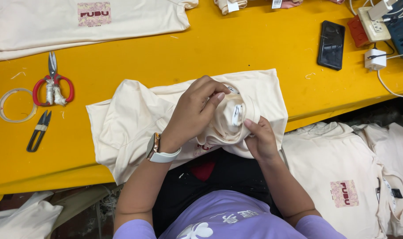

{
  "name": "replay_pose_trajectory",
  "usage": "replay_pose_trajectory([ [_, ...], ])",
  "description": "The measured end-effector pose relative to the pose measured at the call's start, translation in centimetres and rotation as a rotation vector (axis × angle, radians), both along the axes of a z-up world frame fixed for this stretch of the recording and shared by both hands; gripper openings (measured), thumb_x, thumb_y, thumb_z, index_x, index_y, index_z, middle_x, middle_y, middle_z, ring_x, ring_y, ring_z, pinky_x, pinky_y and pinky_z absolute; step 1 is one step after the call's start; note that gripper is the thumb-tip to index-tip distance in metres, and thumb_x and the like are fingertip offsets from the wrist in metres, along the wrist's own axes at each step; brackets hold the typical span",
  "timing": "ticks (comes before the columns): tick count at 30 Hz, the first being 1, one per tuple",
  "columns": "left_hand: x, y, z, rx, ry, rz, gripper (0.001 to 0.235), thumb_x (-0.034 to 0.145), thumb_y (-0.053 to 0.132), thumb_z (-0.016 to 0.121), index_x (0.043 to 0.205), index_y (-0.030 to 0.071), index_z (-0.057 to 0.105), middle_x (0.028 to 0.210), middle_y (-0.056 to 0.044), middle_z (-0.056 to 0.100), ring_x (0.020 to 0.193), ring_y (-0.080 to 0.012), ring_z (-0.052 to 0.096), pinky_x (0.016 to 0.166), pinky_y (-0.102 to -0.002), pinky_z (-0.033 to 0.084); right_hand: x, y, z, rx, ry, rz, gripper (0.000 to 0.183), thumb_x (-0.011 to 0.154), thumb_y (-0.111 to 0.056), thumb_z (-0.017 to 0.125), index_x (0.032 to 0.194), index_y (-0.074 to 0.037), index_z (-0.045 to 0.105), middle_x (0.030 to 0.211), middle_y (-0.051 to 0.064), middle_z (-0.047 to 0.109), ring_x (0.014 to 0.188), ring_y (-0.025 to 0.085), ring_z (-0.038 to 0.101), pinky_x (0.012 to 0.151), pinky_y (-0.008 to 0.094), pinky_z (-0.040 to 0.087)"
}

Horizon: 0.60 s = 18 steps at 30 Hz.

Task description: Trimming threads, attaching tags, and folding t-shirts on a work table

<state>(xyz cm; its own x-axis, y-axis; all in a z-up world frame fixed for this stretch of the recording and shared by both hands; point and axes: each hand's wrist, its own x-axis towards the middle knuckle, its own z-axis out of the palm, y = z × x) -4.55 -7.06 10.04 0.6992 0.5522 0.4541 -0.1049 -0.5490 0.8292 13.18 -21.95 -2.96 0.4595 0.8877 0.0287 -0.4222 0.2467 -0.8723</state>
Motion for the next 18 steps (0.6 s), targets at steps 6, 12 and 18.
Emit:
replay_pose_trajectory([
  [6, 3.0, 0.2, -2.4, -0.286, 0.171, -0.302, 0.053, 0.108, 0.05, 0.035, 0.138, 0.013, 0.057, 0.11, -0.033, 0.07, 0.111, -0.0545, 0.064, 0.102, -0.063, 0.045, -2.9, 0.2, 5.8, 0.08, -1.307, -0.368, 0.007, 0.081, 0.001, 0.079, 0.082, 0.002, 0.073, 0.084, 0.015, 0.066, 0.065, 0.032, 0.064, 0.059, 0.038, 0.051],
  [12, 3.6, -0.1, -3.9, -0.666, -0.34, -0.266, 0.034, 0.093, 0.014, 0.075, 0.123, 0.006, 0.063, 0.11, -0.004, 0.06, 0.1, -0.0107, 0.057, 0.091, -0.027, 0.051, -3.0, -1.0, 7.1, 0.179, -1.25, -0.285, 0.039, 0.085, -0.05, 0.074, 0.095, -0.013, 0.072, 0.122, 0.01, 0.053, 0.107, 0.025, 0.047, 0.097, 0.037, 0.036],
  [18, 1.7, 1.0, -5.1, -0.859, -0.411, -0.454, 0.054, 0.095, -0.001, 0.066, 0.145, 0.006, 0.044, 0.12, -0.01, 0.064, 0.107, -0.0145, 0.067, 0.096, -0.033, 0.058, 4.4, 1.4, 4.2, 0.122, -0.626, -0.056, 0.037, 0.104, -0.027, 0.047, 0.113, 0.005, 0.064, 0.129, 0.022, 0.057, 0.125, 0.027, 0.05, 0.107, 0.036, 0.039],
])
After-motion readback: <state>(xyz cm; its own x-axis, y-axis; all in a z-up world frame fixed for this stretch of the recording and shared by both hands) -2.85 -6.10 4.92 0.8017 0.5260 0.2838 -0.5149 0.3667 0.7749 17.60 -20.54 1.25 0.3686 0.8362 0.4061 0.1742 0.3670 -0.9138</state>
